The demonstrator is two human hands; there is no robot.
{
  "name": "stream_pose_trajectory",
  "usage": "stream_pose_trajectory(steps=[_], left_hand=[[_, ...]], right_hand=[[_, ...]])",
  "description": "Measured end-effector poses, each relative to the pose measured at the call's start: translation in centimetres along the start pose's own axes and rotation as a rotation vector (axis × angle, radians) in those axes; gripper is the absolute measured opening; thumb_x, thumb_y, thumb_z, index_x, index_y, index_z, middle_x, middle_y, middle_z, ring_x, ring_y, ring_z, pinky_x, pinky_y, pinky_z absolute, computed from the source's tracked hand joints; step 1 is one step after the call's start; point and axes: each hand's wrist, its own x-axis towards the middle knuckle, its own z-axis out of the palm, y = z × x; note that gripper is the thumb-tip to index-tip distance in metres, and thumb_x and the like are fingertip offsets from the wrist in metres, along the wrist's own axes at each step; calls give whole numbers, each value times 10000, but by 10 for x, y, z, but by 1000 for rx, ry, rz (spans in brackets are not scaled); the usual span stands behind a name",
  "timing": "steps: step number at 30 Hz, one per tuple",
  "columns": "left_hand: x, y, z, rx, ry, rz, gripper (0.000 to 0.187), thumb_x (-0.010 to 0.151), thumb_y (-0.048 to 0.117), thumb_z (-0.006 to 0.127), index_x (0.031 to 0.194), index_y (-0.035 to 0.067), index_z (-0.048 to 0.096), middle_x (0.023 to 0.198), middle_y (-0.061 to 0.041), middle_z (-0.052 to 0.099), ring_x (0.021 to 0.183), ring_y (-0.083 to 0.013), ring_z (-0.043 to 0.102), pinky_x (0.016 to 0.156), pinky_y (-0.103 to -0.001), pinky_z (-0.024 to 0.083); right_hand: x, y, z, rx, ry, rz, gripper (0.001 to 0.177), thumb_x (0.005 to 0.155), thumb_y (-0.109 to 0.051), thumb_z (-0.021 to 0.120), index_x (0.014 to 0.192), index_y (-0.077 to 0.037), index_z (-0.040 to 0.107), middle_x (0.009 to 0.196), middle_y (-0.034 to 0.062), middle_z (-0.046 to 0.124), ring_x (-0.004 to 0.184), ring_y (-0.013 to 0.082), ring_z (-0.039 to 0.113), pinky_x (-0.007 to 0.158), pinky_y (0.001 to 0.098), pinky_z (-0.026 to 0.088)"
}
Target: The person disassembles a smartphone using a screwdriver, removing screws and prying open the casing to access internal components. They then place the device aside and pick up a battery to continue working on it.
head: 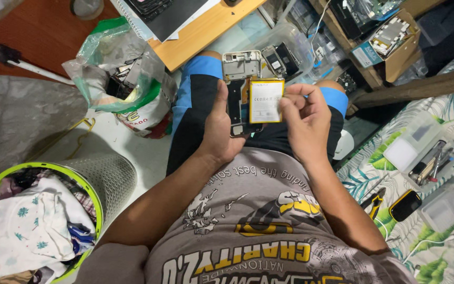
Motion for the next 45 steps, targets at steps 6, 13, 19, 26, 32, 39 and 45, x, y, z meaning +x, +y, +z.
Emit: stream_pose_trajectory(steps=[6, 13, 19, 26, 32, 39, 45], left_hand=[[1, 2, -3, -46, -123, -53, 648, 1070, 615, 402, 1382, 77, 585, 1234, -143, 693, 1075, -299, 703, 883, -481, 593], [3, 7, 3, -84, -99, -114, 623, 1083, 567, 379, 1426, 77, 555, 1269, -143, 674, 1116, -281, 676, 890, -512, 586], [3, 14, 5, -19, -91, -166, 670, 1049, 565, 373, 1443, 44, 521, 1298, -200, 658, 1174, -306, 659, 925, -514, 576], [12, 13, 1, -1, -20, -179, 675, 1056, 550, 377, 1384, -10, 567, 1276, -217, 664, 1140, -316, 666, 905, -516, 579], [17, 16, 1, 39, 43, -184, 653, 1057, 535, 398, 1380, -6, 569, 1248, -224, 672, 1087, -313, 675, 891, -502, 582], [22, 13, 1, 54, 69, -181, 647, 1043, 533, 411, 1393, 9, 555, 1254, -229, 665, 1099, -318, 673, 892, -506, 583], [30, 17, -3, -33, 19, -142, 665, 1027, 545, 425, 1418, 17, 529, 1293, -225, 648, 1160, -329, 655, 927, -509, 580]], right_hand=[[6, -9, 4, 130, 4, -6, 378, 964, 52, 683, 1310, 40, 532, 1101, 106, 733, 987, 142, 724, 878, 265, 598], [29, 6, -25, 163, 146, 107, 241, 996, -18, 695, 1227, 28, 643, 949, 90, 699, 715, 137, 664, 598, 313, 602], [129, 108, -189, 461, 383, -40, 167, 965, 39, 700, 1116, -18, 657, 959, 70, 706, 814, 198, 730, 741, 409, 676], [162, 189, -265, 221, 889, 429, 130, 927, -17, 642, 804, 3, 608, 672, 135, 628, 462, 224, 574, 377, 343, 416], [171, 206, -285, 208, 948, 612, 180, 948, 9, 476, 794, -26, 562, 582, 142, 550, 408, 230, 547, 345, 323, 401], [246, 173, -344, -7, 940, 381, 223, 881, 21, 490, 948, -90, 671, 758, 28, 738, 556, 181, 746, 404, 298, 561], [239, 190, -308, -273, 738, 132, 194, 922, -42, 757, 1086, -15, 657, 860, 63, 711, 663, 141, 673, 524, 288, 540]])
